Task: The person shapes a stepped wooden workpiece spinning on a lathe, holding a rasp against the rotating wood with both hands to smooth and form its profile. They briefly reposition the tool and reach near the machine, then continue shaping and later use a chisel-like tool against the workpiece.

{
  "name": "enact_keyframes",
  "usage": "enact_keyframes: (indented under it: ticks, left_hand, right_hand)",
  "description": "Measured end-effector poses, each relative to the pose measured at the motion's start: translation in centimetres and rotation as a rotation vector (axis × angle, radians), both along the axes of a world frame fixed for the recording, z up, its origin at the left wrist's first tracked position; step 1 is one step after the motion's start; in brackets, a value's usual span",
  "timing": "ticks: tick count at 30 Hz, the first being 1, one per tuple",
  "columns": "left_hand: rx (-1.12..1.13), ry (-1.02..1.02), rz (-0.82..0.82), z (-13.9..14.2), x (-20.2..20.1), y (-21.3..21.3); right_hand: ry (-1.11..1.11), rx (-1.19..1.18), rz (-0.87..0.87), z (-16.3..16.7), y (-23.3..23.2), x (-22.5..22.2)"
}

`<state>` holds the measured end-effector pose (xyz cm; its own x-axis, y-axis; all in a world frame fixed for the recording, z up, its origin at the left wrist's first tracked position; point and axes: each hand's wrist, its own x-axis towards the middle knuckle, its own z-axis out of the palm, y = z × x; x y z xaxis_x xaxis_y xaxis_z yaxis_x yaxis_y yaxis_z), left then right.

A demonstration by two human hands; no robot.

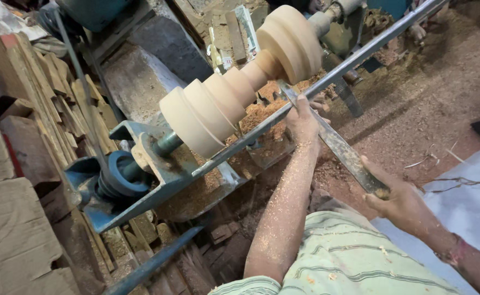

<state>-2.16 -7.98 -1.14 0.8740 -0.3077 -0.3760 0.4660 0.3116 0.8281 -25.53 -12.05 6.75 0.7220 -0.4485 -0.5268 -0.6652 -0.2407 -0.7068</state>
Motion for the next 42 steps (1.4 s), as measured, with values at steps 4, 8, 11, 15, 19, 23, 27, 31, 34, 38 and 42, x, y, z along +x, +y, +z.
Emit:
enact_keyframes:
  ticks: [4,8,11,15,19,23,27,31,34,38,42]
  left_hand:
    - [0.044,0.018,0.062,-0.6,0.1,-0.5]
    - [-0.059,-0.018,0.056,-1.1,-0.2,-1.1]
    - [-0.101,0.039,0.093,-0.8,-0.6,-1.3]
    - [-0.057,0.023,0.055,0.2,-0.2,-0.5]
    - [-0.006,0.033,0.032,0.7,0.2,0.0]
    - [-0.044,0.022,0.002,0.4,0.1,0.0]
    - [-0.012,0.026,-0.042,0.1,0.1,0.6]
    - [-0.019,0.005,-0.063,0.4,0.4,1.0]
    - [-0.026,0.016,-0.043,0.6,0.3,1.1]
    - [-0.028,-0.002,-0.084,0.5,0.5,1.4]
    - [-0.002,0.004,-0.104,0.7,0.6,1.7]
  right_hand:
    - [0.225,-0.11,0.101,-2.3,-1.5,-0.5]
    - [-0.225,-0.111,0.202,-2.0,-3.4,-0.4]
    - [0.04,-0.071,0.182,-0.7,-5.0,1.0]
    - [0.593,-0.181,0.281,1.1,-3.7,1.9]
    - [0.261,-0.027,0.068,2.0,-2.2,1.1]
    - [0.242,-0.011,0.024,1.3,-1.7,0.5]
    - [-0.011,-0.029,0.061,0.4,-0.6,0.0]
    - [0.118,-0.028,-0.029,0.3,0.8,-0.2]
    - [0.141,-0.057,-0.047,0.3,1.7,-0.2]
    - [0.089,-0.03,-0.098,-0.3,2.9,0.0]
    - [0.253,0.01,-0.116,-0.6,3.8,0.0]
